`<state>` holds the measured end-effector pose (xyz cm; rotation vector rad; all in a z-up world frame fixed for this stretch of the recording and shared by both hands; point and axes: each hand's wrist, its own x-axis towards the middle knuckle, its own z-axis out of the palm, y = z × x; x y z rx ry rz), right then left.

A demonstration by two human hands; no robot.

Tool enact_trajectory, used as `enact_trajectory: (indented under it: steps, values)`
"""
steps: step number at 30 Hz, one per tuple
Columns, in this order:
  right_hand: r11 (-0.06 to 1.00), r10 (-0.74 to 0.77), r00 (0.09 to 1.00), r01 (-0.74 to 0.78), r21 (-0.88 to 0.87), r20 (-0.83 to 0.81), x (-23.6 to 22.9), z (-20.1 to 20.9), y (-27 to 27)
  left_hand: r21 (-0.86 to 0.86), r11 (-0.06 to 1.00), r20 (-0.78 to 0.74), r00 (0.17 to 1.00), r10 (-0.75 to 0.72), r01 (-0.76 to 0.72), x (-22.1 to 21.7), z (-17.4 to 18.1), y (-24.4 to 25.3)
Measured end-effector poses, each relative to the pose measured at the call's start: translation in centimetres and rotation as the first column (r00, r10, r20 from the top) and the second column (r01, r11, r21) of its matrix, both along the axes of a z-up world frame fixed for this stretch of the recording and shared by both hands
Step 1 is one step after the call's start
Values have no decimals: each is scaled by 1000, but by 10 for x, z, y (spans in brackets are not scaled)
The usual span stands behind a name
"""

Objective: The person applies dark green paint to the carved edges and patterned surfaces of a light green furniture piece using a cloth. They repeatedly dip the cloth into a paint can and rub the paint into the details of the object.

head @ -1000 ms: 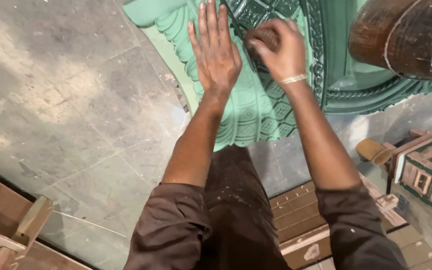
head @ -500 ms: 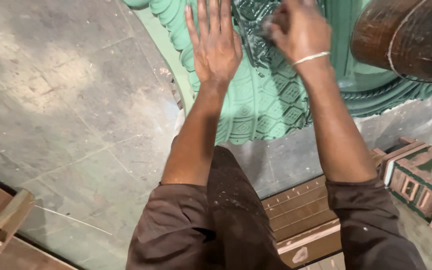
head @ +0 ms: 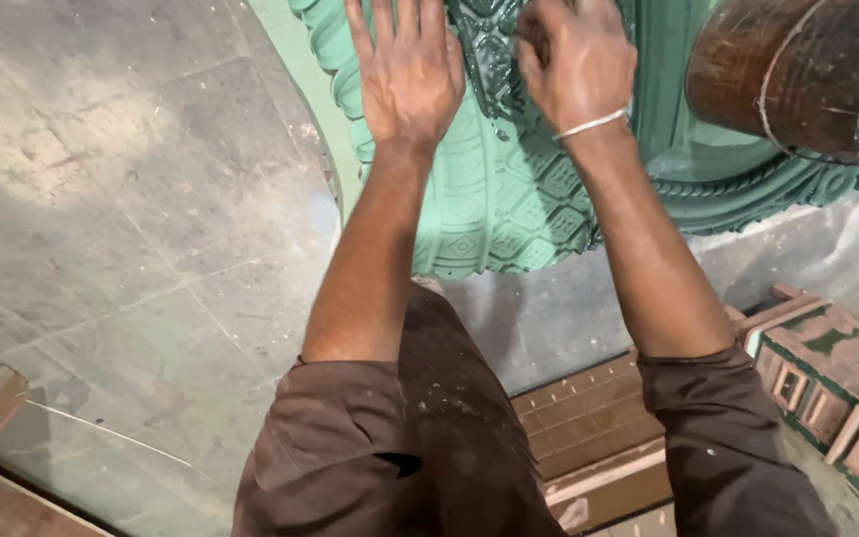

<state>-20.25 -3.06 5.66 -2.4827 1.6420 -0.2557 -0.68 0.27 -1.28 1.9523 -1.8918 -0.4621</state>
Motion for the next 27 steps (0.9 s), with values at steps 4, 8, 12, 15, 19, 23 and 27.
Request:
enact_trajectory:
  steps: [4,8,12,15,19,23,27]
  values:
    - [960,-244,970,240,145,9,3,-12,-23,-50,999,18,1000,1,0,2,-1,-1]
    - [1000,4,999,-3,-10,35,9,-13,-20,-39,999,12,1000,2,-1,-1,-1,-1]
    - [971,225,974,-222,-94,29,6,-4,-21,-72,997,35,999,11,-8,-1,1,0]
    - [992,86,996,-86,92,2,-2,7,-34,-77,997,47,999,5,-1,0,6,-3]
    - [957,-147,979,104,271,144,-8,16,-21,-33,999,64,998,-11,13,1,9,-5]
    - [993,22,994,-34,112,103,-10,12,7,-80,997,74,997,3,3,0,13,-6]
    - [985,-76,992,59,163,99,-27,0,2,-47,999,64,998,6,-3,-1,12,0]
